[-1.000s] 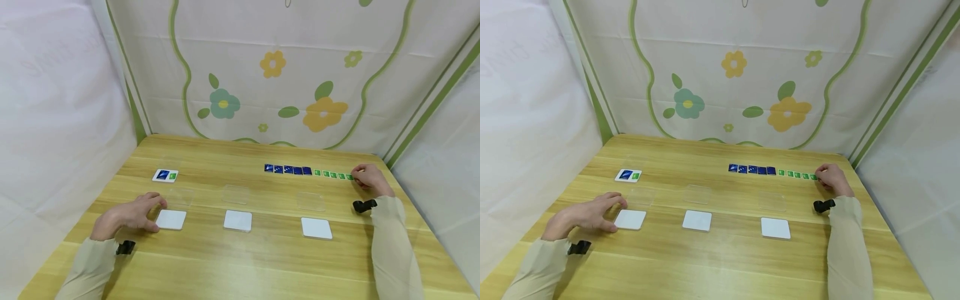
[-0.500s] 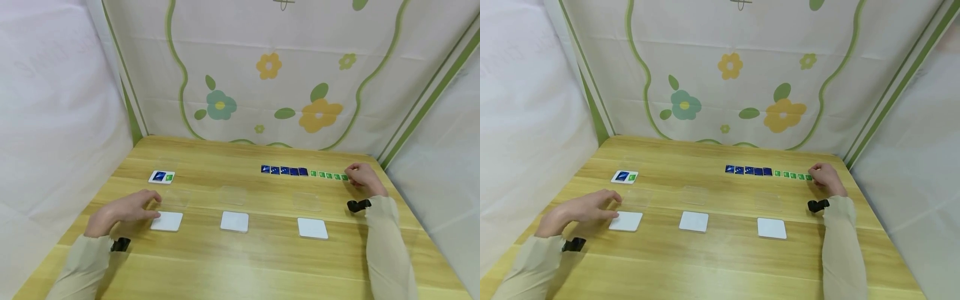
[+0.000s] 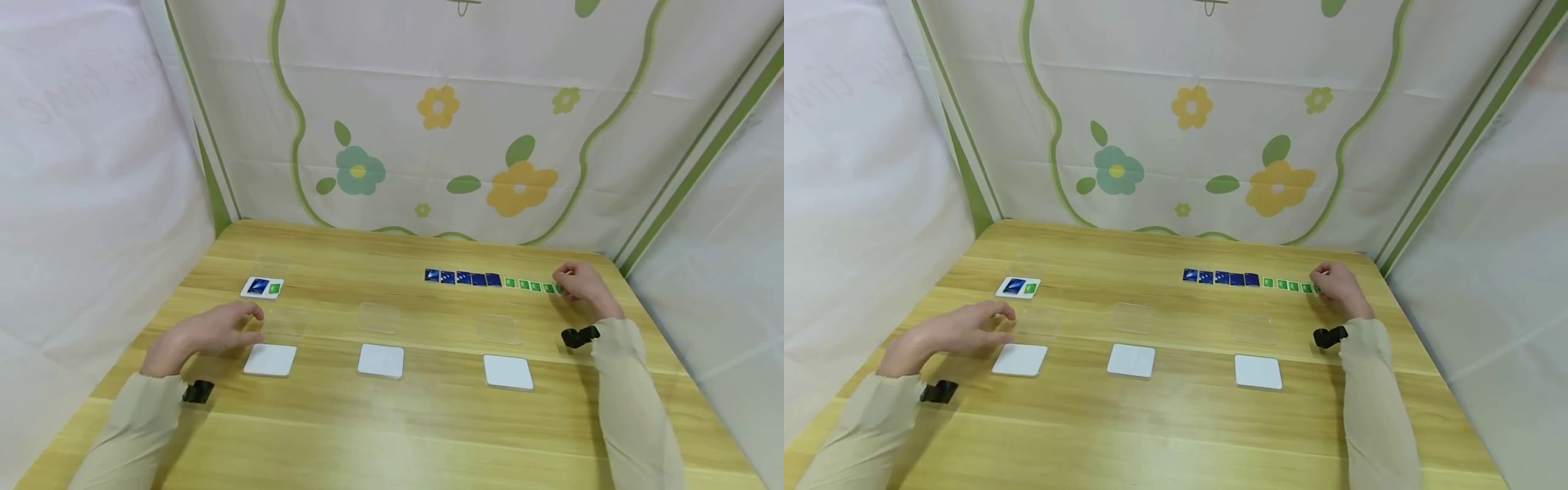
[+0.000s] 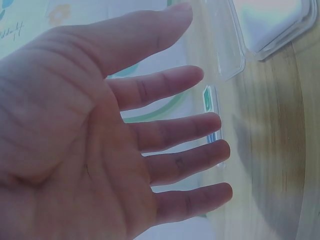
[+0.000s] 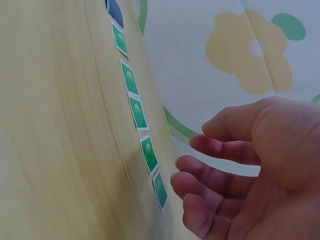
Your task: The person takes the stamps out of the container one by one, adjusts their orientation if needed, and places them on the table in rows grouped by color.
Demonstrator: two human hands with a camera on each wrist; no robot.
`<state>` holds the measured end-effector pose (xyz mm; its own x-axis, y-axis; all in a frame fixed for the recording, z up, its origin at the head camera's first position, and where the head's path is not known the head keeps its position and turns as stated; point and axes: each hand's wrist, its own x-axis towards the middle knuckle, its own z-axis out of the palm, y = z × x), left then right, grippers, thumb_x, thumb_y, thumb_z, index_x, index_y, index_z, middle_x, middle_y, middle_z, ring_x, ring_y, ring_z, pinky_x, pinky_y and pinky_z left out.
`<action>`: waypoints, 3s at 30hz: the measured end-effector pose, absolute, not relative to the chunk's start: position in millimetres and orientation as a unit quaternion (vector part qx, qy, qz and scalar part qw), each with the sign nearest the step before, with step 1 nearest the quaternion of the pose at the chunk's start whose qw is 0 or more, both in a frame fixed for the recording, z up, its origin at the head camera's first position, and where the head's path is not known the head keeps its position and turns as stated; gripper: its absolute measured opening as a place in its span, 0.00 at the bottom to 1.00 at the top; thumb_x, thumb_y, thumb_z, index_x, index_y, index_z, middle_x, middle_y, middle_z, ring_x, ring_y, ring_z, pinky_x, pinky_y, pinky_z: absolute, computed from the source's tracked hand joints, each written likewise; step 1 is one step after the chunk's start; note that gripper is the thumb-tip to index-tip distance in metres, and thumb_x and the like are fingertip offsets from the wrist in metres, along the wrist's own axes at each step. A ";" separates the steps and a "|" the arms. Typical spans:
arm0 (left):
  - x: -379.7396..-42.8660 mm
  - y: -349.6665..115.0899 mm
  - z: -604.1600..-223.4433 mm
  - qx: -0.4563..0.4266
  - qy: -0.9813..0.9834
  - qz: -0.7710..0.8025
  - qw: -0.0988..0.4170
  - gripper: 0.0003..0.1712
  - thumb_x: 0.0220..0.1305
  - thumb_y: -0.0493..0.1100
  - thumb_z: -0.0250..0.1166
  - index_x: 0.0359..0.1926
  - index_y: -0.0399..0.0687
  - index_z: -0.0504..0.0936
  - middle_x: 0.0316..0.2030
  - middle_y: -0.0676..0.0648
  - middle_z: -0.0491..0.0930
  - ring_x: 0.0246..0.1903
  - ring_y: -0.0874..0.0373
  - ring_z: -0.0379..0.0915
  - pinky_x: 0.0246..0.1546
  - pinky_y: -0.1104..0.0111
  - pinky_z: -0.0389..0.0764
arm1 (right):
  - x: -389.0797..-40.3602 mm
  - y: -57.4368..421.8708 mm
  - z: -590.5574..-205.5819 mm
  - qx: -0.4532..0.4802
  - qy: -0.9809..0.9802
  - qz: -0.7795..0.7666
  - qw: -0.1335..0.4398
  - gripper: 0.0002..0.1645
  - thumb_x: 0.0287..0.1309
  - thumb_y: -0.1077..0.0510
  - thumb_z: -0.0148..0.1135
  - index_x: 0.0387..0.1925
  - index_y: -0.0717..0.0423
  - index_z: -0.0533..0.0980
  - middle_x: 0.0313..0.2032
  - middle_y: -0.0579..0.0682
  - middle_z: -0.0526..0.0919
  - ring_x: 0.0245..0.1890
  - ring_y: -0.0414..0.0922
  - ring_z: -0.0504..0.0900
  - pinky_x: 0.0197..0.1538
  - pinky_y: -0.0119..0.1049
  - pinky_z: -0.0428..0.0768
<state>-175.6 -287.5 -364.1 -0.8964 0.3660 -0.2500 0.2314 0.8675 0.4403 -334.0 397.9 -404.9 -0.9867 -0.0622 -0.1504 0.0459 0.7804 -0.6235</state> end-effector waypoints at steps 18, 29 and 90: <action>-187.5 -300.5 -363.1 0.148 0.955 0.214 0.146 0.28 0.68 0.55 0.61 0.57 0.37 0.73 0.56 0.33 0.77 0.55 0.36 0.73 0.51 0.45 0.75 | -326.2 371.2 -390.3 -0.039 0.943 -0.322 0.078 0.24 0.69 0.50 0.48 0.54 0.67 0.72 0.42 0.66 0.79 0.31 0.53 0.81 0.31 0.45 0.81; -195.0 -304.9 -359.3 0.143 0.954 0.222 0.140 0.29 0.71 0.54 0.58 0.60 0.36 0.71 0.60 0.30 0.73 0.60 0.29 0.67 0.54 0.42 0.73 | -320.2 346.2 -376.0 -0.062 0.937 -0.330 0.099 0.27 0.72 0.47 0.47 0.56 0.66 0.71 0.46 0.66 0.77 0.35 0.53 0.81 0.33 0.44 0.81; -255.7 -342.5 -363.8 0.045 0.952 0.273 0.130 0.35 0.70 0.57 0.58 0.66 0.38 0.64 0.68 0.22 0.57 0.66 0.26 0.54 0.62 0.35 0.60 | -301.3 129.4 -348.6 -0.287 0.902 -0.293 0.136 0.16 0.69 0.51 0.53 0.49 0.57 0.77 0.34 0.53 0.82 0.33 0.58 0.84 0.30 0.36 0.79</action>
